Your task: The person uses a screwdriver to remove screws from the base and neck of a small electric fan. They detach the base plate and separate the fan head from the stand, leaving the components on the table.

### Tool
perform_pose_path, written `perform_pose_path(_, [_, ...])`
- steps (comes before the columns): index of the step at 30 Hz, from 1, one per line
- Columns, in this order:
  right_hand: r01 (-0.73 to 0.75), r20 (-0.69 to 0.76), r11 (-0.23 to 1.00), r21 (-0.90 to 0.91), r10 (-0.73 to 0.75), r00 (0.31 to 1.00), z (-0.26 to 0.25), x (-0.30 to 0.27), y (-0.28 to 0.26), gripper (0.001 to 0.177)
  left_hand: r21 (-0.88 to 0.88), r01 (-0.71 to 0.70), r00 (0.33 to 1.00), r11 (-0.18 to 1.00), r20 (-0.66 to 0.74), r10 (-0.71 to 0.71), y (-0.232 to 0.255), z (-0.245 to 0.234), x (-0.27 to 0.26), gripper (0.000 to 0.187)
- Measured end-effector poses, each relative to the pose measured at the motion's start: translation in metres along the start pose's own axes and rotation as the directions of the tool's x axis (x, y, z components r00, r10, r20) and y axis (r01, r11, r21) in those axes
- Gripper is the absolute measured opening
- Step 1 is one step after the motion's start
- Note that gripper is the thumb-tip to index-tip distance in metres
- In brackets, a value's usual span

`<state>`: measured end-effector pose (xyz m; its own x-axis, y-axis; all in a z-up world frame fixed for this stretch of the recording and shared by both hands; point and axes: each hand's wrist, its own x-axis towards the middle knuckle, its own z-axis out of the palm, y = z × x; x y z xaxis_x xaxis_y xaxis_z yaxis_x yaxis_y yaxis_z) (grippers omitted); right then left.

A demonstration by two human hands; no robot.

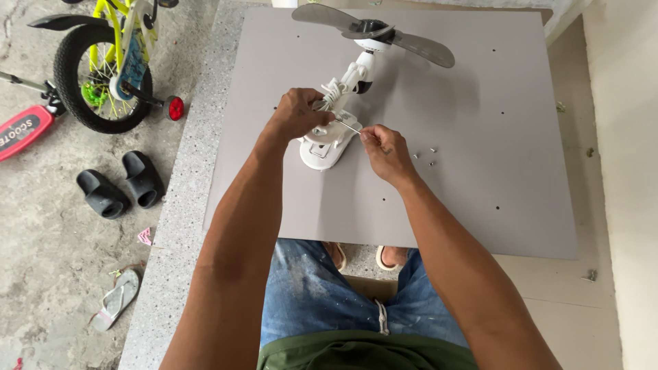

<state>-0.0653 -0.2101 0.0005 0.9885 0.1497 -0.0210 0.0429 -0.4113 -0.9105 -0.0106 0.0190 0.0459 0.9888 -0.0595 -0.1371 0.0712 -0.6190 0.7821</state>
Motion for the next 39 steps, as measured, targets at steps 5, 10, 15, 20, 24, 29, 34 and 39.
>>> perform_pose_path(5, [-0.042,0.057,0.995,-0.090,0.047,0.997,-0.003,0.007,0.006,0.032,0.013,0.000,1.000,1.000,0.003,0.000,-0.009,0.003,0.001,0.041])
perform_pose_path(10, [-0.149,0.147,0.986,0.070,0.138,0.979,-0.002,0.016,0.008,0.033,0.009,0.016,0.999,1.000,-0.041,-0.016,-0.016,0.007,0.001,0.035])
perform_pose_path(15, [0.483,-0.012,0.695,-0.533,-0.576,0.817,0.000,0.003,0.008,0.028,-0.045,0.009,0.999,0.999,-0.052,-0.012,-0.016,0.011,-0.002,0.032])
perform_pose_path(20, [0.561,0.049,0.654,-0.507,-0.628,0.776,0.003,0.010,0.017,0.031,-0.005,0.018,1.000,1.000,-0.015,-0.018,-0.020,0.008,-0.002,0.029])
perform_pose_path(24, [0.149,0.131,0.989,-0.023,-0.144,0.981,-0.012,0.031,0.029,0.027,-0.034,-0.039,0.999,0.999,-0.024,0.038,-0.023,0.015,0.003,0.032])
perform_pose_path(29, [0.266,0.134,0.963,-0.032,-0.259,0.956,-0.005,0.033,0.023,0.023,-0.051,-0.030,1.000,0.998,-0.009,0.030,-0.027,0.012,0.005,0.030])
perform_pose_path(34, [0.539,0.167,0.502,-0.676,-0.608,0.776,0.007,0.007,0.014,0.018,-0.074,0.025,1.000,0.997,0.016,-0.024,-0.024,0.013,0.005,0.031])
perform_pose_path(39, [0.477,-0.038,0.870,-0.124,-0.485,0.874,0.006,0.018,0.009,0.018,-0.071,0.001,1.000,0.998,-0.017,-0.003,-0.023,0.015,0.004,0.031])
